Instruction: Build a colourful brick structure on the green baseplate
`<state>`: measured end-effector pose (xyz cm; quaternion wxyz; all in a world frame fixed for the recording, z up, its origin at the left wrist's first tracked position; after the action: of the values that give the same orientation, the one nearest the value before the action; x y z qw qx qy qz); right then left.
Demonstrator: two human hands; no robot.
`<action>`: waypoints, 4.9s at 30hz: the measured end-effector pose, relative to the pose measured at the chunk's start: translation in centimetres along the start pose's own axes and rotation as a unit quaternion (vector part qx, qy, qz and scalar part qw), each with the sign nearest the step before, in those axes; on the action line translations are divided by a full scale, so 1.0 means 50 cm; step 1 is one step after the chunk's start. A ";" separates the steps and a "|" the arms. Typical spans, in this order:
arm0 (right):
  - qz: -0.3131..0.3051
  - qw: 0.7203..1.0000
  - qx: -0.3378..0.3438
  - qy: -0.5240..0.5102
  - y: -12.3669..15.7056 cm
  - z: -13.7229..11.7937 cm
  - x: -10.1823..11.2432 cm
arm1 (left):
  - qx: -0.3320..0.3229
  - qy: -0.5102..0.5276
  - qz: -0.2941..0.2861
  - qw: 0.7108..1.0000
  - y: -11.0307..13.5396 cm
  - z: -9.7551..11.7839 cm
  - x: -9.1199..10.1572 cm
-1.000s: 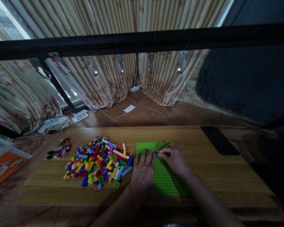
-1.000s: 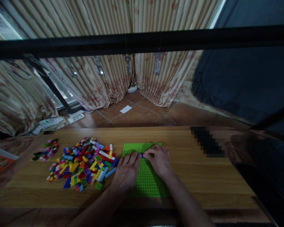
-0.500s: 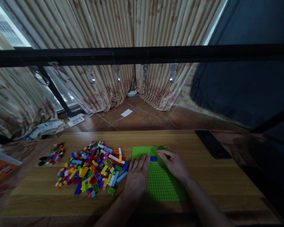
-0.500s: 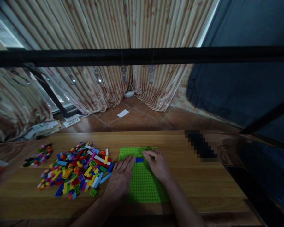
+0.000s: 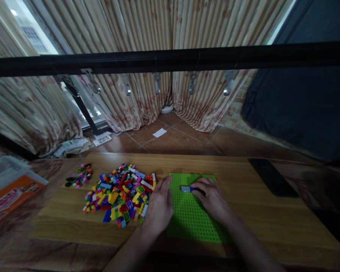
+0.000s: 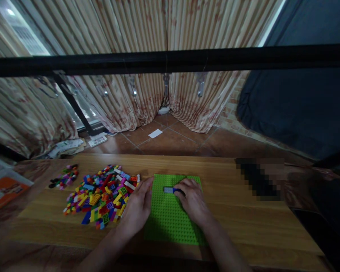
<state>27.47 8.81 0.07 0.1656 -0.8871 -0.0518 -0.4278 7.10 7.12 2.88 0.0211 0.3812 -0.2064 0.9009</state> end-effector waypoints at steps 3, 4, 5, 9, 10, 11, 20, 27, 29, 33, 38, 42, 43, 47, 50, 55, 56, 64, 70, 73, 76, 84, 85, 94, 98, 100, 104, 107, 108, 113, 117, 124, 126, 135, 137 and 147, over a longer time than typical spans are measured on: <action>-0.002 1.000 0.005 -0.001 0.000 0.000 0.006 | 0.012 0.007 0.035 0.999 -0.012 -0.016 0.031; -0.003 1.000 0.005 -0.003 0.000 0.000 0.007 | 0.018 0.008 0.049 0.999 -0.016 -0.023 0.042; -0.004 1.000 0.005 -0.004 0.001 0.001 0.008 | 0.027 0.008 0.062 0.998 -0.020 -0.030 0.053; -0.003 1.000 0.008 -0.005 0.002 0.010 0.007 | 0.069 0.017 0.124 0.990 -0.034 -0.061 0.098; -0.002 1.000 0.011 -0.005 0.003 0.013 0.006 | 0.076 0.026 0.138 0.987 -0.036 -0.068 0.108; -0.002 1.000 0.013 -0.003 0.003 0.015 0.006 | 0.080 0.034 0.149 0.985 -0.038 -0.075 0.117; 0.005 0.999 0.040 0.011 0.002 0.023 -0.002 | 0.123 0.058 0.164 0.977 -0.042 -0.101 0.152; 0.081 0.994 0.069 0.037 0.008 -0.044 -0.017 | 0.114 0.043 0.147 0.982 -0.040 -0.089 0.153; 0.075 0.993 0.087 0.027 0.012 -0.082 -0.032 | 0.115 0.048 0.150 0.981 -0.041 -0.090 0.158; 0.040 0.993 0.112 0.000 0.015 -0.142 -0.071 | 0.122 0.049 0.158 0.979 -0.040 -0.101 0.167; 0.024 0.995 0.098 -0.004 0.009 -0.164 -0.108 | 0.119 0.053 0.175 0.976 -0.035 -0.119 0.176; 0.023 0.996 0.082 -0.001 0.001 -0.170 -0.127 | 0.143 0.062 0.168 0.973 -0.034 -0.125 0.187; 0.025 0.997 0.079 -0.001 -0.001 -0.171 -0.132 | 0.151 0.062 0.167 0.972 -0.034 -0.125 0.191; 0.031 0.997 0.070 -0.010 -0.004 -0.174 -0.146 | 0.166 0.060 0.170 0.970 -0.032 -0.124 0.207; 0.038 0.996 0.067 -0.040 -0.003 -0.177 -0.148 | 0.158 0.050 0.139 0.976 -0.027 -0.125 0.213; 0.026 0.987 0.073 -0.143 0.002 -0.187 -0.130 | 0.166 0.056 0.091 0.980 -0.021 -0.129 0.208; 0.026 0.984 0.071 -0.163 0.003 -0.188 -0.126 | 0.164 0.065 0.082 0.981 -0.021 -0.127 0.203; 0.072 0.971 0.008 -0.226 0.007 -0.175 -0.094 | 0.178 0.289 -0.072 0.938 -0.009 -0.064 0.115; 0.064 0.979 0.023 -0.191 0.021 -0.179 -0.084 | 0.153 0.363 -0.134 0.909 0.000 -0.032 0.074; 0.060 0.987 0.028 -0.145 0.033 -0.175 -0.082 | 0.152 0.356 -0.147 0.910 0.006 -0.029 0.063; 0.055 0.992 0.035 -0.105 0.047 -0.164 -0.078 | 0.157 0.342 -0.166 0.912 0.016 -0.028 0.047; 0.023 0.996 0.039 -0.075 0.062 -0.145 -0.066 | 0.198 0.285 -0.177 0.921 0.026 -0.027 0.018; 0.020 0.996 0.036 -0.076 0.062 -0.144 -0.065 | 0.200 0.286 -0.180 0.920 0.025 -0.024 0.018; 0.085 0.996 -0.014 -0.001 0.054 -0.091 -0.041 | 0.190 0.241 -0.187 0.933 0.031 -0.018 0.006; 0.081 0.996 -0.024 0.016 0.046 -0.077 -0.034 | 0.186 0.230 -0.188 0.937 0.031 -0.023 -0.002; 0.073 0.997 -0.024 0.018 0.043 -0.078 -0.035 | 0.186 0.222 -0.196 0.937 0.029 -0.019 -0.003; 0.054 0.998 -0.019 0.018 0.038 -0.081 -0.040 | 0.180 0.204 -0.200 0.941 0.024 -0.008 0.000; 0.054 0.998 -0.016 0.015 0.036 -0.079 -0.039 | 0.168 0.194 -0.194 0.947 0.023 -0.003 0.002; 0.055 0.998 -0.018 0.013 0.036 -0.078 -0.038 | 0.164 0.192 -0.192 0.948 0.023 -0.002 0.002; 0.070 0.997 -0.042 -0.007 0.037 -0.072 -0.025 | 0.148 0.155 -0.187 0.959 0.023 0.002 0.002; 0.084 0.995 -0.051 -0.017 0.036 -0.071 -0.015 | 0.128 0.111 -0.181 0.969 0.025 0.004 -0.005; 0.072 0.996 -0.054 -0.020 0.034 -0.066 -0.012 | 0.081 0.064 -0.171 0.980 0.028 0.006 -0.014; 0.075 0.996 -0.054 -0.012 0.034 -0.065 -0.012 | 0.070 0.051 -0.170 0.982 0.028 0.007 -0.013; 0.036 0.998 -0.056 0.009 0.033 -0.073 -0.021 | 0.022 -0.029 -0.214 0.976 0.034 0.007 -0.020; 0.034 0.997 -0.066 0.013 0.032 -0.073 -0.023 | 0.008 -0.049 -0.237 0.970 0.033 0.008 -0.022; 0.031 0.997 -0.074 0.011 0.032 -0.072 -0.024 | -0.009 -0.127 -0.276 0.953 0.032 0.016 -0.023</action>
<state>24.42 6.14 0.79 0.1131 -0.8935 0.0092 -0.4345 8.12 5.48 1.99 0.2463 0.5342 -0.1016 0.8023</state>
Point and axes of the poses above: each hand's wrist, its own y-axis away from the middle knuckle, its own x-axis out of the back of the hand, z = x × y, the point moved 2 cm from there along -y, towards the middle knuckle
